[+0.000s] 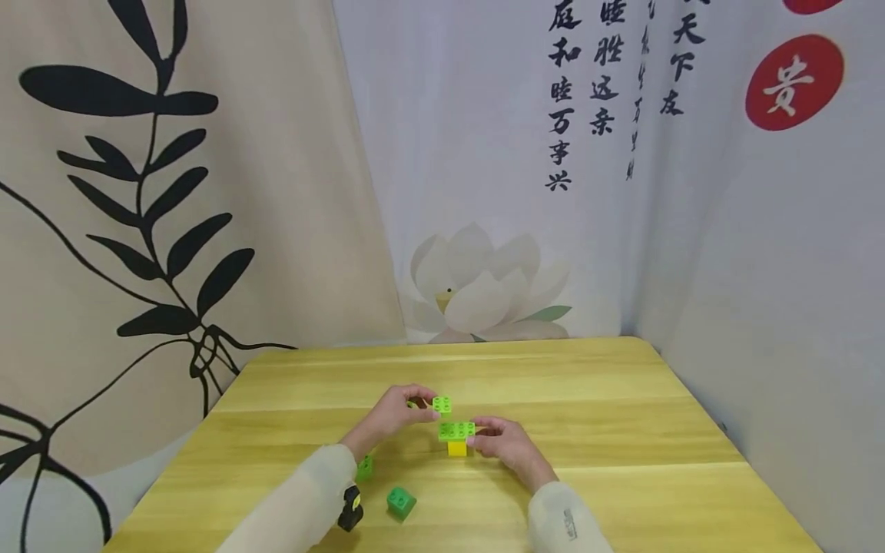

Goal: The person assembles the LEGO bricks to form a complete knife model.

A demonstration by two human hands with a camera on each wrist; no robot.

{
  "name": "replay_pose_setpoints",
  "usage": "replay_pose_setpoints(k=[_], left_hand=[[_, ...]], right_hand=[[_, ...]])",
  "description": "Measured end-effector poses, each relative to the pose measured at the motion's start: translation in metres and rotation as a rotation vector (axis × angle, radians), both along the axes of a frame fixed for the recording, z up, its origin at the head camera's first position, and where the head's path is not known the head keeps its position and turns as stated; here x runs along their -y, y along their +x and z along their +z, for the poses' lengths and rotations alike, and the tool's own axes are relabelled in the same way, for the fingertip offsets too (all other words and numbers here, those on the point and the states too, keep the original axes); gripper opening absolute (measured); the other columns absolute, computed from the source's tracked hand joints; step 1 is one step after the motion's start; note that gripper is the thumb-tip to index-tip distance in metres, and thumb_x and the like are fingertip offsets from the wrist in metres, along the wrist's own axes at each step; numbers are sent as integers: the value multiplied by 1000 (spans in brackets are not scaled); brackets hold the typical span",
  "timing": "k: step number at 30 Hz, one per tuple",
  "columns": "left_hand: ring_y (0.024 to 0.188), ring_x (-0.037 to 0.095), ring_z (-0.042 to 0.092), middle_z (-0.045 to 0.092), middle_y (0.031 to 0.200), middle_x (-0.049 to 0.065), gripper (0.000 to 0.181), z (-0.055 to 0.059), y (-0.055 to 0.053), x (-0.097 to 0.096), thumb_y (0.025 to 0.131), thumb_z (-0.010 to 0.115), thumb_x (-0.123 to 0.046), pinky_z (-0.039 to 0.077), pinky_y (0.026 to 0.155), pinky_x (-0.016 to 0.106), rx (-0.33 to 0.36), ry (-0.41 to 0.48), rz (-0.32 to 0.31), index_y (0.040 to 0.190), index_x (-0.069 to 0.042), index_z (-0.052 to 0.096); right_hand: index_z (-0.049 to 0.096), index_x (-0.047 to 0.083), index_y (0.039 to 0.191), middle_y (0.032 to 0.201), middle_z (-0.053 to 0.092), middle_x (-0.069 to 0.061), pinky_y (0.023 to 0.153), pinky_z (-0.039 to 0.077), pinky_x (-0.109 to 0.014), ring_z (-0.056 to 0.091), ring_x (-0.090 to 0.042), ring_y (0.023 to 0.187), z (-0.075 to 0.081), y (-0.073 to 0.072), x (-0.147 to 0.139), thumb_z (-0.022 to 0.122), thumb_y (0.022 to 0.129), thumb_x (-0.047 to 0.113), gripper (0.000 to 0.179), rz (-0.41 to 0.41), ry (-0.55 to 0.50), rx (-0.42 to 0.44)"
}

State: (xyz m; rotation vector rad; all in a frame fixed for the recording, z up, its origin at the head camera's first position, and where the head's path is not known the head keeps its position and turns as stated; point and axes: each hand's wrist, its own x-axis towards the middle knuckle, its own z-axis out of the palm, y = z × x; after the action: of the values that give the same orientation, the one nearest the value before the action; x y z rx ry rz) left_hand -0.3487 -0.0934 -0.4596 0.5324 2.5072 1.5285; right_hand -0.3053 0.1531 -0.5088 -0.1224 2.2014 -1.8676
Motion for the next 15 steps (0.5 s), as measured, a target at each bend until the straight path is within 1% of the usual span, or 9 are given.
replay_pose_setpoints(k=[3, 8, 11, 15], left_hand=[[91, 22, 56, 64, 94, -1, 25, -6, 3, -5, 84, 81, -21, 47, 72, 31, -11, -6, -5, 106, -12, 73], [91, 19, 56, 66, 96, -2, 23, -14, 7, -10, 85, 80, -25, 47, 73, 32, -41, -39, -33, 105, -15, 73], [91, 19, 55, 66, 99, 0, 23, -16, 9, -12, 85, 80, -25, 47, 74, 33, -39, -39, -39, 106, -16, 72], [92, 19, 55, 65, 102, 3, 24, -16, 9, -15, 85, 80, -24, 47, 75, 34, -35, -24, -35, 107, -15, 72]], right_hand=[[57, 0, 135, 114, 61, -13, 85, 53, -36, 61, -20, 95, -3, 2, 0, 77, 89, 23, 55, 4, 3, -4], [58, 1, 135, 113, 61, -12, 84, 54, -36, 61, -20, 95, -5, 3, -1, 76, 89, 24, 55, 1, 17, -13], [58, 0, 134, 113, 61, -12, 84, 54, -36, 61, -20, 95, -4, 3, -1, 76, 90, 24, 54, 11, 11, -25], [58, 0, 134, 113, 61, -12, 84, 54, -37, 61, -20, 95, 1, 2, -2, 76, 89, 24, 54, 18, -2, -28]])
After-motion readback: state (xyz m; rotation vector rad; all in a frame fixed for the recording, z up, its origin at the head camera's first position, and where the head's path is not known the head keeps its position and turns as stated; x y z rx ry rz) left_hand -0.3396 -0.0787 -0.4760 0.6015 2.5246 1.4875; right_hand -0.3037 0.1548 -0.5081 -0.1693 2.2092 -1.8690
